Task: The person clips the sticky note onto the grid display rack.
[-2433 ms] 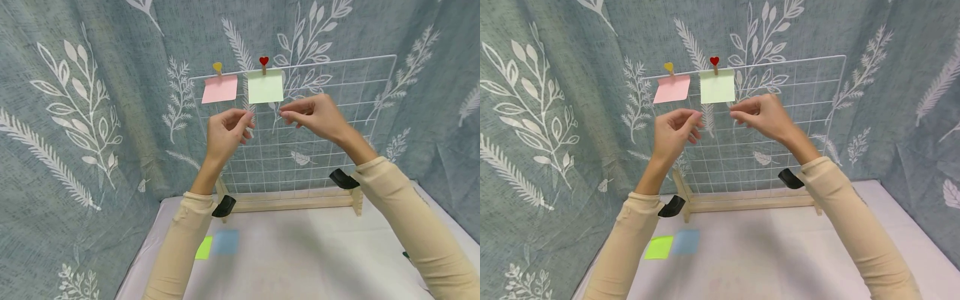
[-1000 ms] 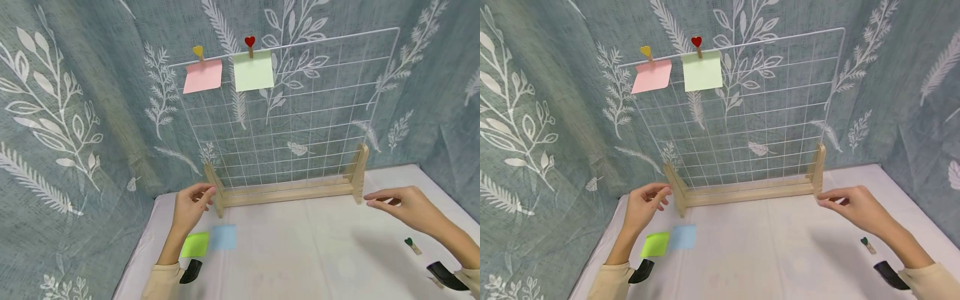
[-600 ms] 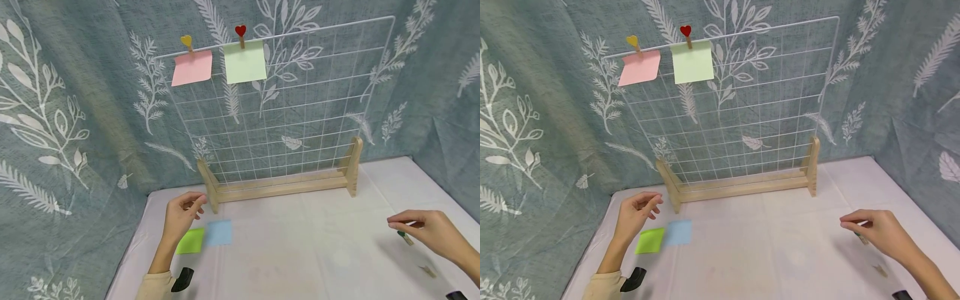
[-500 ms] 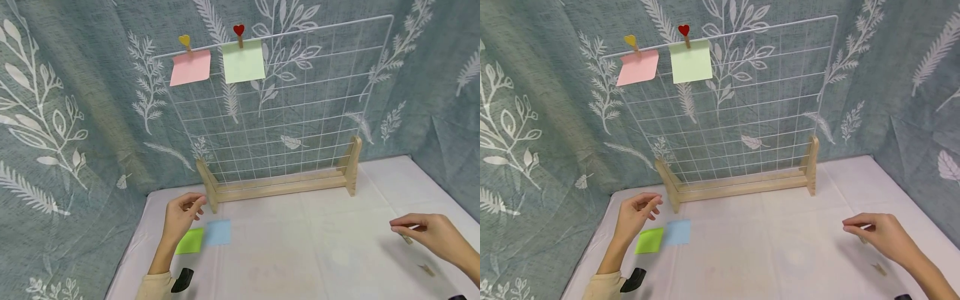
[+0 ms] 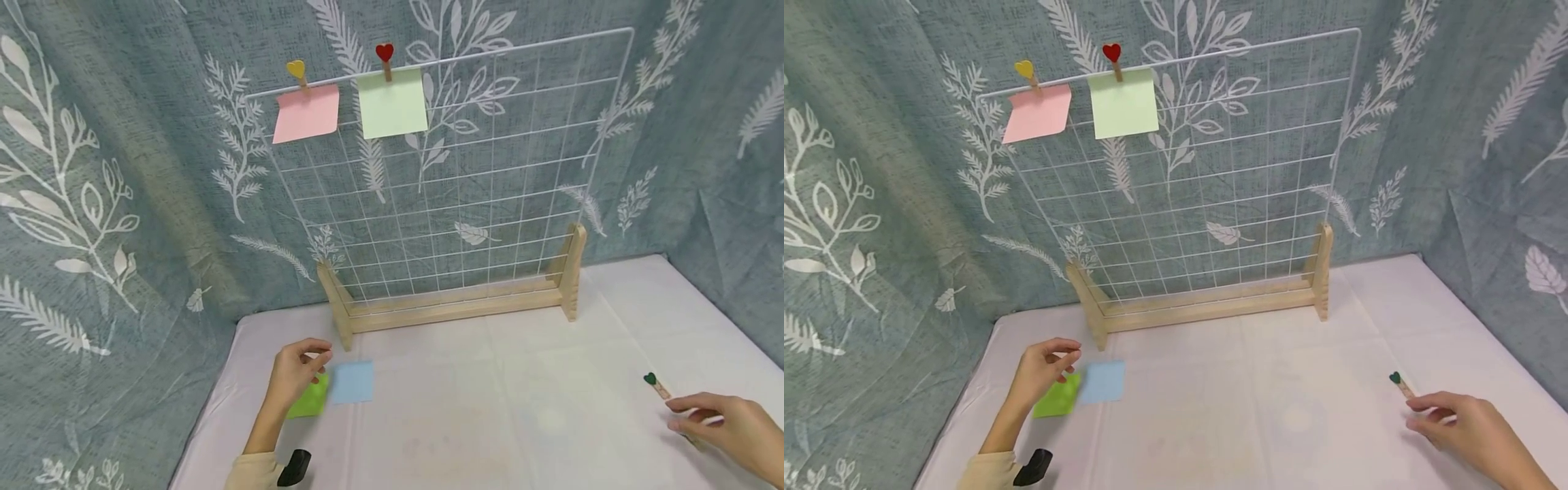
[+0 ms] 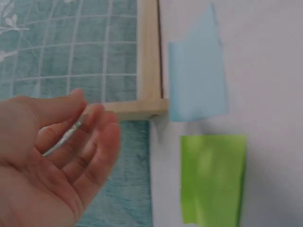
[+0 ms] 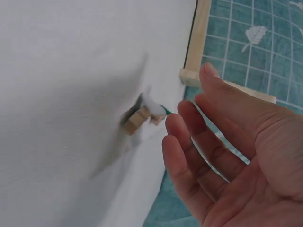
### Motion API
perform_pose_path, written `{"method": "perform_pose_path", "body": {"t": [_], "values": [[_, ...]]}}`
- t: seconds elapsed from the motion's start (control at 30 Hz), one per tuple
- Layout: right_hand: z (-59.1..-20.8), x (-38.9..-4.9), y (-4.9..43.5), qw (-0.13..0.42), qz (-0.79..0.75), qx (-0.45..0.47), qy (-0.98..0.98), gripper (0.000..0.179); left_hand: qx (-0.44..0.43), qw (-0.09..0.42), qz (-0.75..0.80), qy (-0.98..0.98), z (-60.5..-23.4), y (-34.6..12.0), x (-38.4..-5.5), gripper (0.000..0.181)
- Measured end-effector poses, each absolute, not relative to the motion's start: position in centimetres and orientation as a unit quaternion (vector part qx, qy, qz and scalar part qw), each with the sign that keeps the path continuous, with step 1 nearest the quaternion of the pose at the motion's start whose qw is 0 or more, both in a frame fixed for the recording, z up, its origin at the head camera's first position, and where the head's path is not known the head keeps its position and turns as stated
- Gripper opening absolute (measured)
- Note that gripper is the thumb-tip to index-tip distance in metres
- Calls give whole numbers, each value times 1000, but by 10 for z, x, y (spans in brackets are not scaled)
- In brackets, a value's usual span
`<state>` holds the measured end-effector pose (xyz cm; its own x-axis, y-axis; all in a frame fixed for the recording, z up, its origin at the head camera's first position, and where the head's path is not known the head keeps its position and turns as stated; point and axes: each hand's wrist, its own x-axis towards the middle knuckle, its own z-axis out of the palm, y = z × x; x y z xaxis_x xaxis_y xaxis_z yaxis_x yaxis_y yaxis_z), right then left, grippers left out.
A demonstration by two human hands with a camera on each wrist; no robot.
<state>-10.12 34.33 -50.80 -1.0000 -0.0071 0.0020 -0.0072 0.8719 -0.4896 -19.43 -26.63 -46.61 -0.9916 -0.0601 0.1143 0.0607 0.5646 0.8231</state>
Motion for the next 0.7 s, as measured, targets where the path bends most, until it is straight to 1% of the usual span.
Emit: {"method": "perform_pose_path", "body": {"t": [0.2, 0.37, 0.5, 0.7], "values": [[-515, -98, 348, -44, 275, -34, -960, 43, 6, 45, -429, -902, -482, -267, -195, 19], [-521, -99, 351, -50, 275, -37, -960, 39, 12, 40, -405, -913, -487, -262, -199, 20], [-527, -101, 353, -61, 274, -35, -959, 39, 23, 46, -331, -942, -489, -258, -200, 20], [-531, -103, 351, -47, 275, 0, -960, 34, 35, 52, -258, -964, -494, -253, -200, 15]]}}
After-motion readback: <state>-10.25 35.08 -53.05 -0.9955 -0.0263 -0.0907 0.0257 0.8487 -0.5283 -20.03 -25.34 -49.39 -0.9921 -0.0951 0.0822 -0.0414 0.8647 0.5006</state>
